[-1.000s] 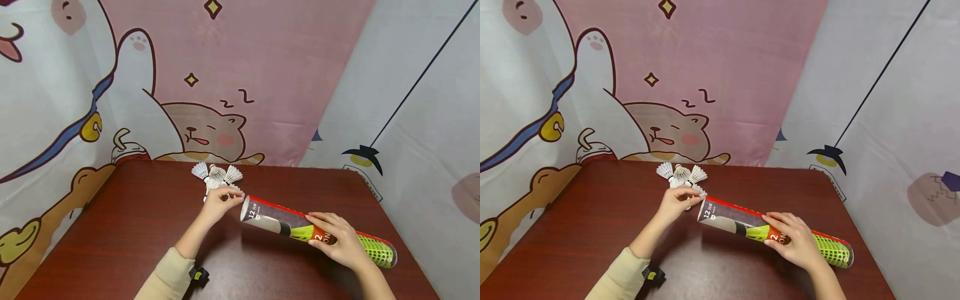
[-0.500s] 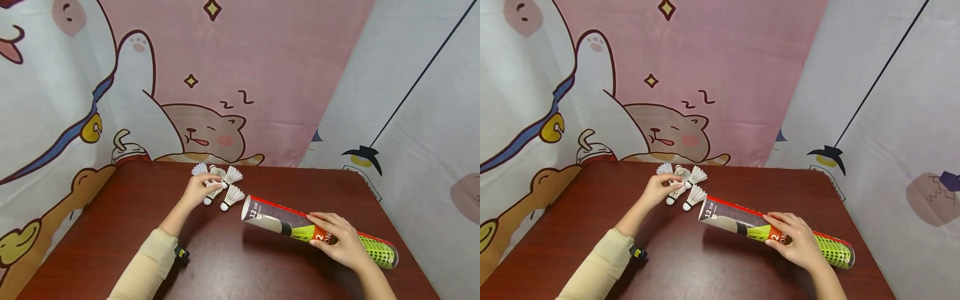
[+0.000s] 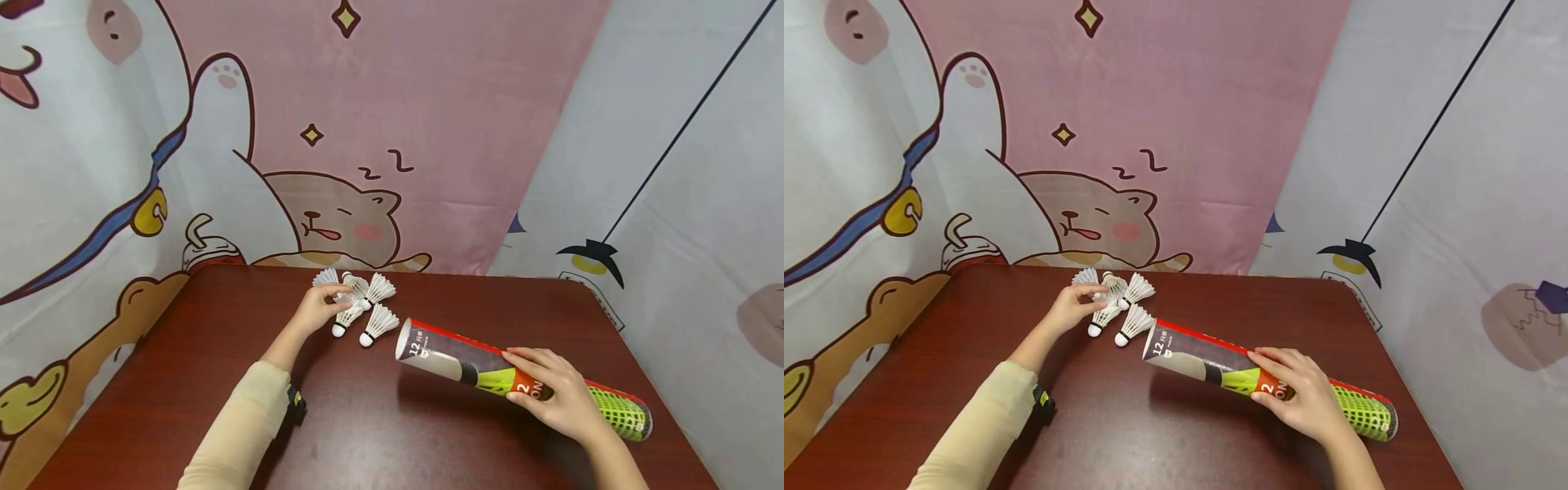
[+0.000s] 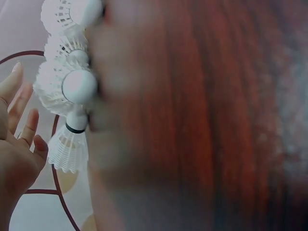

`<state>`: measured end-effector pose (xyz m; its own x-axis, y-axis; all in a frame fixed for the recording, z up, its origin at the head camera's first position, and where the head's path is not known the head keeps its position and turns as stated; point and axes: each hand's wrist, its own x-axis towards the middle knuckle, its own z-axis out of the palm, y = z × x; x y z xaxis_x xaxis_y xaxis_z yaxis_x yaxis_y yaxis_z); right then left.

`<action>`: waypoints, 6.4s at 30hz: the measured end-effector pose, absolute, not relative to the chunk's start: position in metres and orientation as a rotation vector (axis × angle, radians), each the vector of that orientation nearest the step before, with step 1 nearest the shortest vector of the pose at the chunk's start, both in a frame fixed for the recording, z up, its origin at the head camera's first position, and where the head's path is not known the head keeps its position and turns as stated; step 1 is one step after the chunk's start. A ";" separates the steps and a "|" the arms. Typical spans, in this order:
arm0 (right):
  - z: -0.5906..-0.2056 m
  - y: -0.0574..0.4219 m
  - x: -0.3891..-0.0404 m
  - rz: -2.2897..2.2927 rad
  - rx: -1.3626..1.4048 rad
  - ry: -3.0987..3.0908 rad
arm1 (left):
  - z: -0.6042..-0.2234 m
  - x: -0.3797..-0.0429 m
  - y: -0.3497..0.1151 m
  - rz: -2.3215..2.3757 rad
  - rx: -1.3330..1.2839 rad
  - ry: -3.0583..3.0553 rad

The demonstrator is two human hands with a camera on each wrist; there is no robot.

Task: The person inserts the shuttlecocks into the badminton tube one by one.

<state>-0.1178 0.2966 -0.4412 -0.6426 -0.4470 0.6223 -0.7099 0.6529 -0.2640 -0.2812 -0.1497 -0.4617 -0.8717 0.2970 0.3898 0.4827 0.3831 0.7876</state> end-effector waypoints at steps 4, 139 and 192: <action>-0.441 0.297 -0.117 0.689 0.904 -2.351 | -0.467 -0.285 -0.152 -1.440 -0.691 -2.509; -0.442 0.297 -0.120 0.640 0.894 -2.336 | -0.415 -0.173 -0.043 -1.954 -1.010 -2.155; -0.437 0.309 -0.119 0.747 0.838 -2.387 | -0.466 -0.286 -0.104 -1.486 -1.013 -2.525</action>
